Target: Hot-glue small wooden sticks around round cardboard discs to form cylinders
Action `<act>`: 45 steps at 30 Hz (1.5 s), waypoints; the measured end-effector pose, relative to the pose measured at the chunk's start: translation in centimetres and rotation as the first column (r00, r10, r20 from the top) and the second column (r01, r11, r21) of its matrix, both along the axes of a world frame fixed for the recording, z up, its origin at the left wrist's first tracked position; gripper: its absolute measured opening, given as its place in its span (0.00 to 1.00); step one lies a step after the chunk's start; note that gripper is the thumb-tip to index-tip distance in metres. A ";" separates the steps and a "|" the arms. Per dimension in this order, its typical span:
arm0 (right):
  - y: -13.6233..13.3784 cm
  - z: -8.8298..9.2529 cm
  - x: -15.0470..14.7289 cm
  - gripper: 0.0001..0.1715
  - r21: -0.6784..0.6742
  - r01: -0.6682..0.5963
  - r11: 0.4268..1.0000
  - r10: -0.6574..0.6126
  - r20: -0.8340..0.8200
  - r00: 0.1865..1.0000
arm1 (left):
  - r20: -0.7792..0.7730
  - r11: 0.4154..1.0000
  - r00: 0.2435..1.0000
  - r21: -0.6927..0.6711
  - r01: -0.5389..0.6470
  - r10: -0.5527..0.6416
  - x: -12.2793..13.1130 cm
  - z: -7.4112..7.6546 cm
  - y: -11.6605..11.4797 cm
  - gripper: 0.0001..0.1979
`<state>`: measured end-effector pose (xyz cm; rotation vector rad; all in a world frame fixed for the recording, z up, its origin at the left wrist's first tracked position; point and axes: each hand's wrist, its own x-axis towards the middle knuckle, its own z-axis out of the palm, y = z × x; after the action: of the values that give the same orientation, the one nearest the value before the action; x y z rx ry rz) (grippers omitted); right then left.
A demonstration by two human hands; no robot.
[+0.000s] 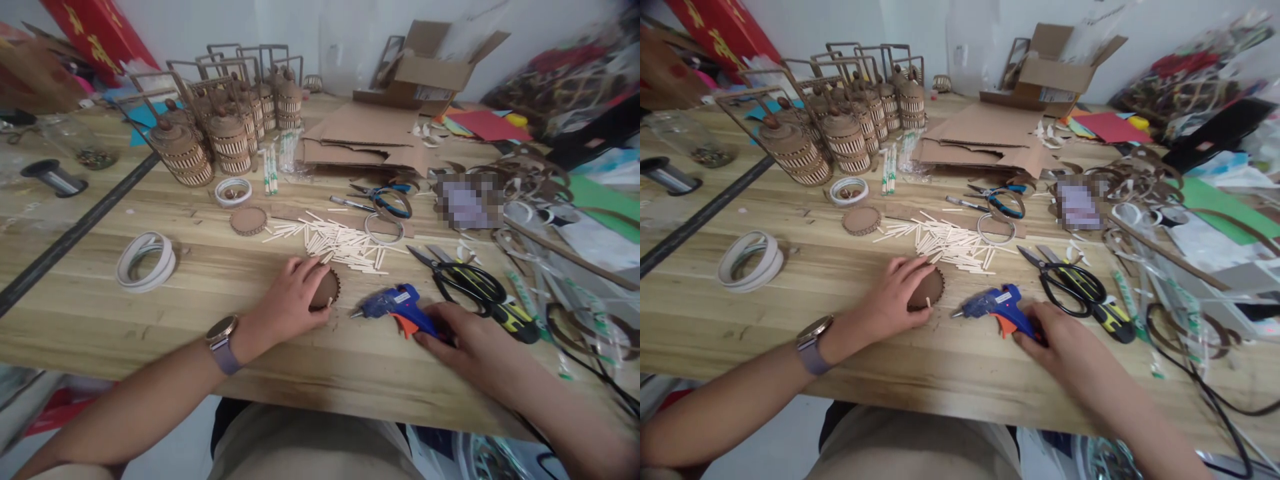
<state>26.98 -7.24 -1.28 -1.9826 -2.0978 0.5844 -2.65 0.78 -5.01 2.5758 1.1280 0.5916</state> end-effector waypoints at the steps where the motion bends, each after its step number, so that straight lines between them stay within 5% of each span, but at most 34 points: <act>1: 0.0 0.2 -0.3 0.11 -0.004 0.026 1.000 -0.026 -0.060 0.998 | 0.002 1.000 1.000 0.000 -0.001 0.001 0.0 0.0 0.0 0.32; 4: -0.2 0.4 -1.1 0.11 0.000 0.138 0.990 -0.131 -0.311 0.941 | 0.008 1.000 1.000 -0.020 0.001 -0.001 -0.1 0.2 0.1 0.32; 8: -0.9 -0.5 -1.5 0.17 -0.160 0.286 0.945 -0.324 -0.579 0.748 | 0.014 0.998 1.000 -0.057 0.002 -0.001 -0.1 0.2 0.2 0.32; 12: 0.0 -1.0 -2.1 0.20 -0.289 0.182 0.940 -0.339 -0.715 0.612 | 0.013 0.999 1.000 -0.040 0.003 -0.003 -0.1 0.0 0.3 0.32; 23: 2.3 -0.3 -3.8 0.17 -0.081 -0.138 0.987 0.072 -0.545 0.836 | 0.014 0.999 1.000 -0.040 0.009 -0.008 -0.1 0.2 0.3 0.33; 45: 1.5 -0.9 -4.3 0.08 0.101 -0.226 0.969 0.248 -0.402 0.881 | 0.009 1.000 1.000 -0.001 0.012 -0.012 -0.1 0.1 0.3 0.32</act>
<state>22.66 -5.71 -2.14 -1.4217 -2.0646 0.8944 -2.77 1.07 -4.93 2.5743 1.1083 0.5992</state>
